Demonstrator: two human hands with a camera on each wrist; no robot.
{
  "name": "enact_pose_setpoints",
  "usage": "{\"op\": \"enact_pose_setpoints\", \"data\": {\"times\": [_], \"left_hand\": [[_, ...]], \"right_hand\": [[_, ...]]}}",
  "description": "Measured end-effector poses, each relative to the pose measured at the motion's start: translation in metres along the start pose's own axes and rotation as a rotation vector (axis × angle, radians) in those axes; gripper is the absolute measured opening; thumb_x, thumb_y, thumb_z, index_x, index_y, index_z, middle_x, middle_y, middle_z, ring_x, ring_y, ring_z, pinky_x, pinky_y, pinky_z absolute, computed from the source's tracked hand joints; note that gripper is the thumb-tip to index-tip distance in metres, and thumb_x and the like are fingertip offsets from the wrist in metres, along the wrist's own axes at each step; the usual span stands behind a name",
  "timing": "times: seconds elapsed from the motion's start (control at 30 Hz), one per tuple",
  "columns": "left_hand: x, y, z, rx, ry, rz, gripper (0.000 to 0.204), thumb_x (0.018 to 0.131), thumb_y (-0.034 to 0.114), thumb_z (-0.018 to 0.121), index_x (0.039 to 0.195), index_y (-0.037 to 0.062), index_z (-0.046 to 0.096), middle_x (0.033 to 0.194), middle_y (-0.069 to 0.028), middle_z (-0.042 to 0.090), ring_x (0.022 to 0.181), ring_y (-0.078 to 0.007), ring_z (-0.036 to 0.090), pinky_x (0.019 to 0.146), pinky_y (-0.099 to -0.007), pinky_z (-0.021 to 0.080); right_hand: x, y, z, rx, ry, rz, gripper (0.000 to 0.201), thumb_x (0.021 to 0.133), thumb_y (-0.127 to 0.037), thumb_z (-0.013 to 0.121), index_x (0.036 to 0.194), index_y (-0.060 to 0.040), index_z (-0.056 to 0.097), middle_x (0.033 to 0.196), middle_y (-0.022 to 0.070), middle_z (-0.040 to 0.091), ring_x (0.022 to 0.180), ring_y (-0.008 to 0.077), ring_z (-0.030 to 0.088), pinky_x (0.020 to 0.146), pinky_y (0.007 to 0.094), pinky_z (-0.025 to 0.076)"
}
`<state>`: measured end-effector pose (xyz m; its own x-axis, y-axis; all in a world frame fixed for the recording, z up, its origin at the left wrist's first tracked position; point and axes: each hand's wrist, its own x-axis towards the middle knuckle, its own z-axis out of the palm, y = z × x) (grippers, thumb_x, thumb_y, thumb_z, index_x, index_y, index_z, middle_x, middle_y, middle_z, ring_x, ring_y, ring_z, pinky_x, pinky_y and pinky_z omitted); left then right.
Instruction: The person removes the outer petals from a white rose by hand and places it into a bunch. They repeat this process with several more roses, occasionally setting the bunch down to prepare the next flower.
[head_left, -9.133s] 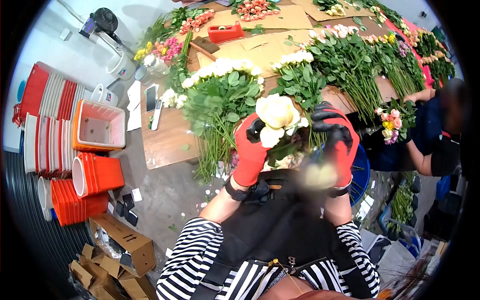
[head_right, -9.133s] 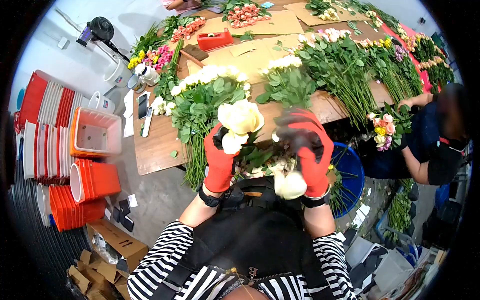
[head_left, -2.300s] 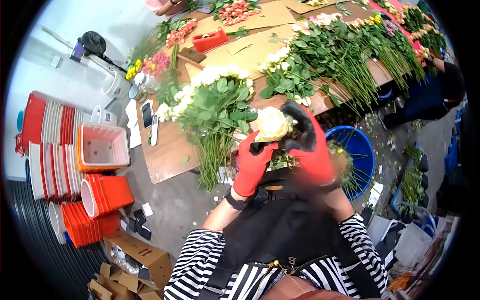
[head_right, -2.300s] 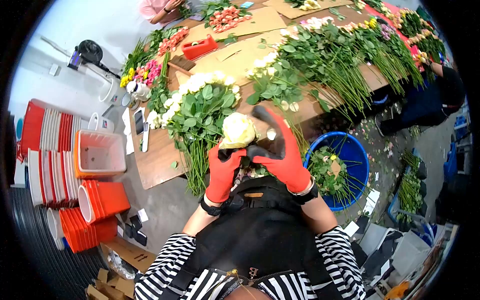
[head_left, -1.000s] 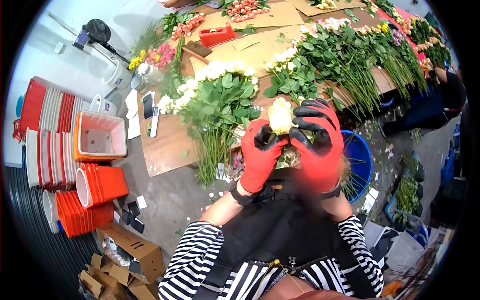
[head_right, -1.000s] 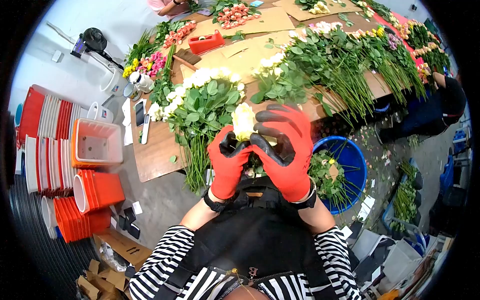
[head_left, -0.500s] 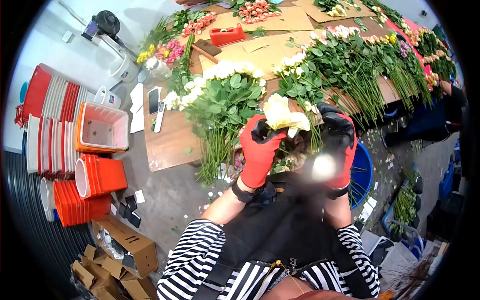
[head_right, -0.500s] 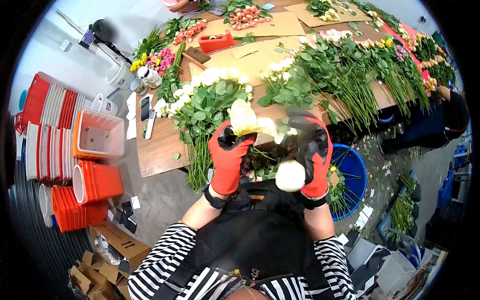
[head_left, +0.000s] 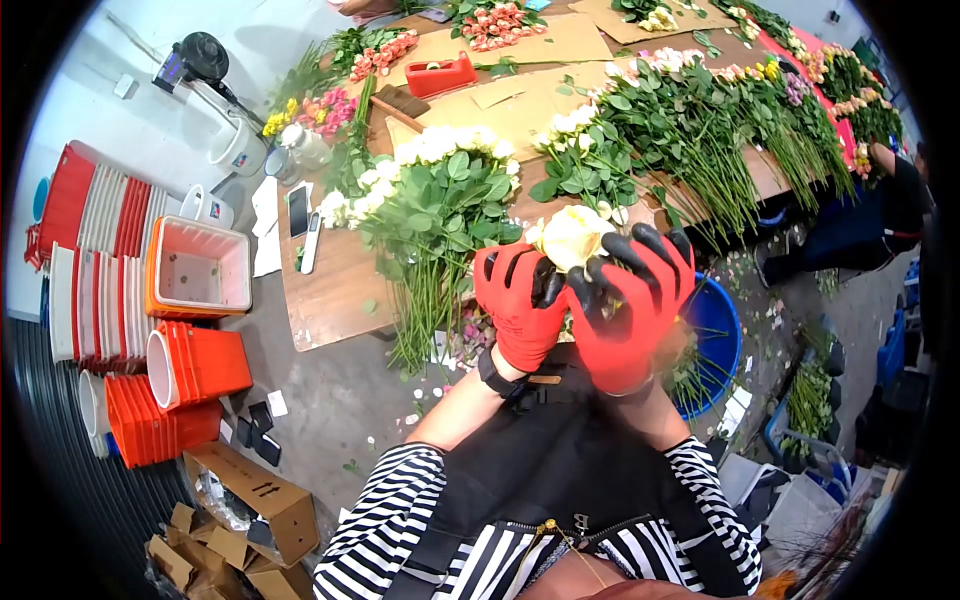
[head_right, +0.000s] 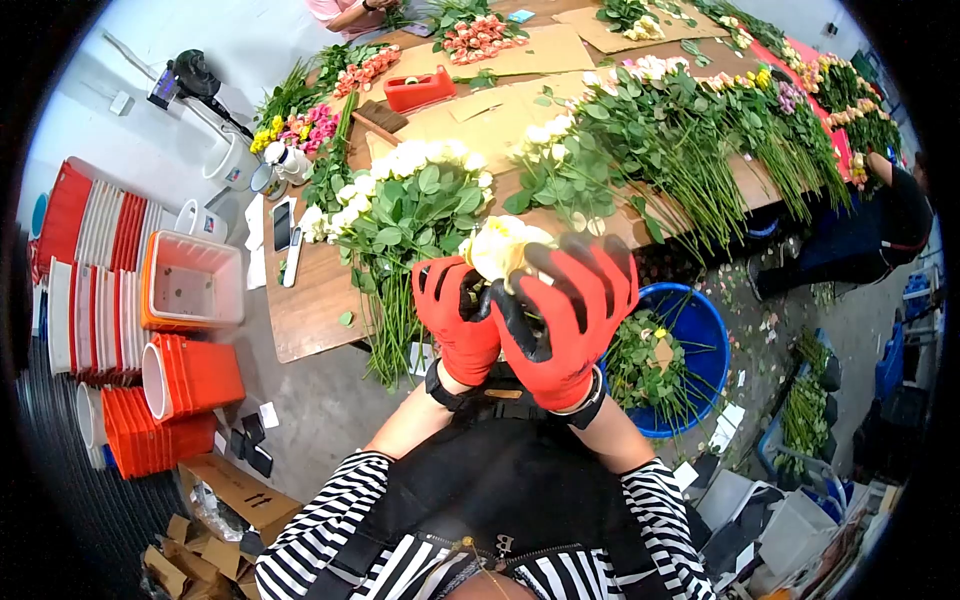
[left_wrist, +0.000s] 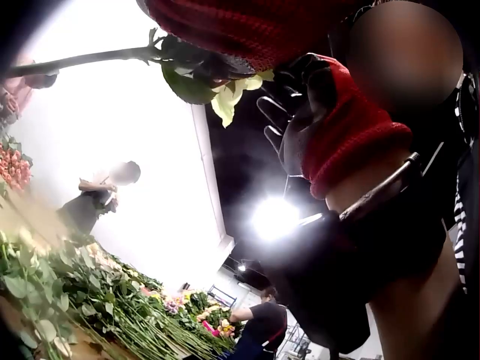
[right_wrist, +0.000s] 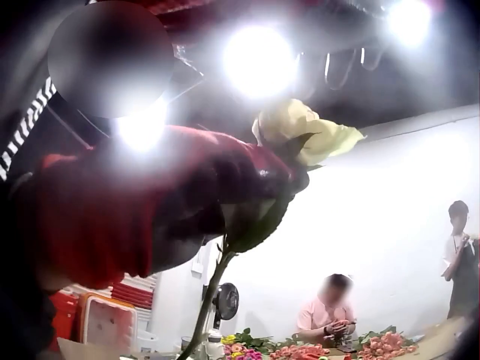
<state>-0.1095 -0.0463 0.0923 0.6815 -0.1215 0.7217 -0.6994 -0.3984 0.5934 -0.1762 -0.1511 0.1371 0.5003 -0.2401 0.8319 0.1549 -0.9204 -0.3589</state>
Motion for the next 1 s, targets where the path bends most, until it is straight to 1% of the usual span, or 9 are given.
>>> {"op": "enact_pose_setpoints", "data": {"times": [0.17, 0.27, 0.3, 0.4, 0.47, 0.63, 0.8, 0.9, 1.0], "left_hand": [[-0.003, -0.009, 0.004, -0.347, -0.069, -0.274, 0.034, 0.060, 0.002, 0.070, 0.092, -0.0012, 0.060, 0.093, -0.0135, 0.061, 0.086, -0.0324, 0.056, 0.078, -0.0366, 0.047], [0.001, -0.013, -0.008, -0.814, -0.247, -0.835, 0.035, 0.074, 0.005, 0.071, 0.107, -0.0046, 0.064, 0.094, -0.0067, 0.069, 0.086, -0.0139, 0.062, 0.080, -0.0284, 0.049], [0.003, -0.024, -0.008, -0.727, -0.343, -0.635, 0.037, 0.077, 0.004, 0.069, 0.112, -0.0047, 0.064, 0.093, -0.0065, 0.070, 0.085, -0.0113, 0.063, 0.081, -0.0270, 0.049], [0.005, -0.020, -0.011, -0.884, -0.363, -0.776, 0.030, 0.078, 0.005, 0.067, 0.106, -0.0043, 0.066, 0.095, -0.0056, 0.070, 0.087, -0.0117, 0.063, 0.082, -0.0265, 0.047], [0.002, -0.015, -0.006, -0.801, -0.346, -0.686, 0.030, 0.075, 0.004, 0.068, 0.104, -0.0033, 0.067, 0.096, -0.0079, 0.069, 0.089, -0.0159, 0.063, 0.084, -0.0287, 0.047], [-0.006, -0.015, 0.004, -0.477, -0.301, -0.405, 0.037, 0.064, 0.004, 0.074, 0.099, -0.0026, 0.066, 0.097, -0.0179, 0.065, 0.093, -0.0360, 0.060, 0.087, -0.0379, 0.047], [-0.008, -0.014, 0.004, -0.523, -0.250, -0.516, 0.031, 0.068, 0.003, 0.072, 0.098, -0.0017, 0.066, 0.093, -0.0147, 0.065, 0.088, -0.0283, 0.062, 0.082, -0.0351, 0.048], [0.006, -0.005, -0.002, -0.819, -0.279, -0.614, 0.025, 0.078, 0.006, 0.068, 0.102, -0.0006, 0.065, 0.094, -0.0067, 0.067, 0.085, -0.0151, 0.062, 0.079, -0.0288, 0.049], [-0.011, -0.015, -0.010, -0.778, -0.401, -0.852, 0.042, 0.089, 0.023, 0.068, 0.117, -0.0034, 0.052, 0.102, -0.0088, 0.065, 0.091, -0.0146, 0.061, 0.085, -0.0314, 0.048]], "right_hand": [[-0.007, 0.010, 0.001, 0.303, -0.134, -0.057, 0.034, 0.066, -0.017, 0.082, 0.093, -0.0125, 0.062, 0.104, 0.0059, 0.069, 0.106, 0.0308, 0.062, 0.102, 0.0542, 0.036], [-0.001, 0.016, -0.017, 0.579, -0.284, -0.003, 0.037, 0.063, -0.018, 0.084, 0.092, -0.0115, 0.061, 0.103, 0.0068, 0.069, 0.107, 0.0325, 0.062, 0.103, 0.0548, 0.035], [0.003, 0.019, -0.018, 0.719, -0.269, 0.026, 0.036, 0.065, -0.020, 0.082, 0.093, -0.0099, 0.061, 0.104, 0.0093, 0.069, 0.106, 0.0332, 0.062, 0.105, 0.0546, 0.034], [0.007, 0.027, -0.016, 0.885, -0.081, 0.289, 0.031, 0.071, -0.015, 0.069, 0.100, -0.0032, 0.062, 0.107, 0.0154, 0.067, 0.108, 0.0317, 0.060, 0.105, 0.0484, 0.037], [0.018, 0.022, -0.015, 0.834, -0.086, 0.551, 0.036, 0.070, -0.001, 0.065, 0.106, 0.0002, 0.063, 0.118, 0.0143, 0.061, 0.113, 0.0290, 0.056, 0.101, 0.0377, 0.041], [0.024, 0.008, -0.006, 0.193, -0.162, 0.262, 0.040, 0.066, -0.014, 0.081, 0.102, -0.0083, 0.064, 0.112, 0.0079, 0.062, 0.112, 0.0310, 0.053, 0.104, 0.0472, 0.035], [0.006, 0.016, 0.002, 0.017, -0.033, 0.076, 0.036, 0.066, -0.016, 0.081, 0.097, -0.0091, 0.063, 0.114, 0.0091, 0.062, 0.113, 0.0351, 0.053, 0.106, 0.0533, 0.031], [-0.001, 0.024, 0.006, 0.469, -0.053, 0.153, 0.031, 0.067, -0.009, 0.078, 0.093, -0.0065, 0.063, 0.104, 0.0111, 0.066, 0.106, 0.0355, 0.058, 0.103, 0.0516, 0.035], [-0.005, 0.034, 0.002, 0.926, -0.082, 0.254, 0.027, 0.067, -0.010, 0.078, 0.088, -0.0036, 0.063, 0.097, 0.0145, 0.069, 0.103, 0.0325, 0.060, 0.101, 0.0507, 0.038]]}}
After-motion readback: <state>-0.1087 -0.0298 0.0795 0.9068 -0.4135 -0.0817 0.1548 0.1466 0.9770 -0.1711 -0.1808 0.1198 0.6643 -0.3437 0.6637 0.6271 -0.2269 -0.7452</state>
